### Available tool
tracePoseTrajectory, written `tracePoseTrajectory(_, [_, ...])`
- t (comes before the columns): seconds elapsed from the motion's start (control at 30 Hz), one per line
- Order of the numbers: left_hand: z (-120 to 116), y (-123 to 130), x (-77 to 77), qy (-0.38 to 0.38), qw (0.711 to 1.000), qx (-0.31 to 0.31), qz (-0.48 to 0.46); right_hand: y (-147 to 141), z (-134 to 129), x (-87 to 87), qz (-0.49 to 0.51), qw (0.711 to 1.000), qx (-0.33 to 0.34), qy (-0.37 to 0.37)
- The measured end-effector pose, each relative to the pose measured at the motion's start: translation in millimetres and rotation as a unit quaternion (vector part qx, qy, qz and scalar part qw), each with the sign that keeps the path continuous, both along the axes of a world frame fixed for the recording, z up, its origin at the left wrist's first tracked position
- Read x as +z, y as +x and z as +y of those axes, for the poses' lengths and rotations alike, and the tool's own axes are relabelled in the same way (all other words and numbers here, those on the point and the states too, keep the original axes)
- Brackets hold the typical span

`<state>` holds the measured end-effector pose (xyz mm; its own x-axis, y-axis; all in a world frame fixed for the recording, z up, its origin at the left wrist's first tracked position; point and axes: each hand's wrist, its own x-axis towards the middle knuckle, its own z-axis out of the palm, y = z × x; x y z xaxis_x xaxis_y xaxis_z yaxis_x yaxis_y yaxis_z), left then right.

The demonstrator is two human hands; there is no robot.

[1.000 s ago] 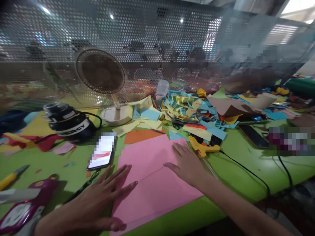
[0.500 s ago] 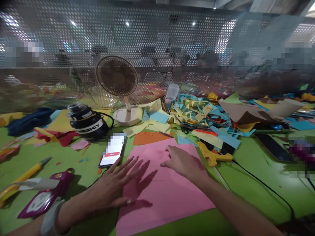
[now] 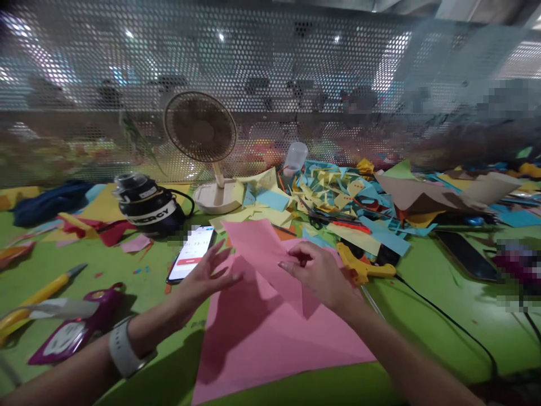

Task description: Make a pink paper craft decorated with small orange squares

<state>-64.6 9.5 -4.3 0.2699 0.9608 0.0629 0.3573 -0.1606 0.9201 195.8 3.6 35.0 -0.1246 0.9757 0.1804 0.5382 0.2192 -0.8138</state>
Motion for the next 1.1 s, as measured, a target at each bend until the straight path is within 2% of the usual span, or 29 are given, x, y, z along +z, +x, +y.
tracePoseTrajectory(0.07, [4.1,10.4,7.1,0.007,0.998,0.004,-0.069,-3.4,-6.0,7.9,-0.007,0.998,-0.007,0.056])
tracePoseTrajectory(0.2, [9.4,24.5,24.6,-0.029,0.977,-0.062,-0.203,-1.5,-11.7,14.6,-0.029,0.993,-0.021,0.110])
tracePoseTrajectory(0.27, [11.7,27.2,34.8,0.024,0.970,-0.091,-0.225,6.7,-10.7,16.5,-0.033,0.992,-0.009,0.118])
tracePoseTrajectory(0.33, [15.2,26.8,42.8,0.102,0.965,-0.138,-0.196,18.1,-8.7,17.0,-0.037,0.987,0.054,0.146])
tracePoseTrajectory(0.4, [20.2,23.8,43.9,0.183,0.961,-0.168,-0.124,29.1,-7.7,12.7,-0.055,0.970,0.123,0.203])
tracePoseTrajectory(0.47, [25.9,18.8,35.5,0.263,0.945,-0.190,-0.025,36.5,-8.6,0.8,-0.095,0.947,0.171,0.254])
tracePoseTrajectory(0.5, [28.2,15.9,28.4,0.307,0.928,-0.210,0.025,38.5,-9.7,-7.8,-0.124,0.938,0.190,0.263])
tracePoseTrajectory(0.6, [29.0,7.5,5.4,0.340,0.880,-0.279,0.181,38.6,-15.2,-35.9,-0.233,0.924,0.233,0.195])
tracePoseTrajectory(0.7, [19.0,-0.5,-4.8,0.310,0.853,-0.340,0.246,35.0,-21.7,-51.7,-0.301,0.916,0.247,0.096])
tracePoseTrajectory(0.8, [6.4,-8.2,-0.5,0.270,0.852,-0.380,0.240,33.6,-26.7,-50.8,-0.316,0.913,0.256,0.040])
tracePoseTrajectory(0.93, [0.2,-13.9,5.0,0.238,0.857,-0.405,0.212,35.4,-29.3,-46.7,-0.305,0.917,0.256,0.026])
tracePoseTrajectory(1.03, [1.9,-10.8,1.9,0.228,0.881,-0.370,0.188,34.5,-28.7,-49.1,-0.255,0.941,0.222,0.028])
tracePoseTrajectory(1.1, [3.3,-5.2,-1.4,0.211,0.908,-0.316,0.174,31.1,-26.8,-49.7,-0.208,0.962,0.174,0.024])
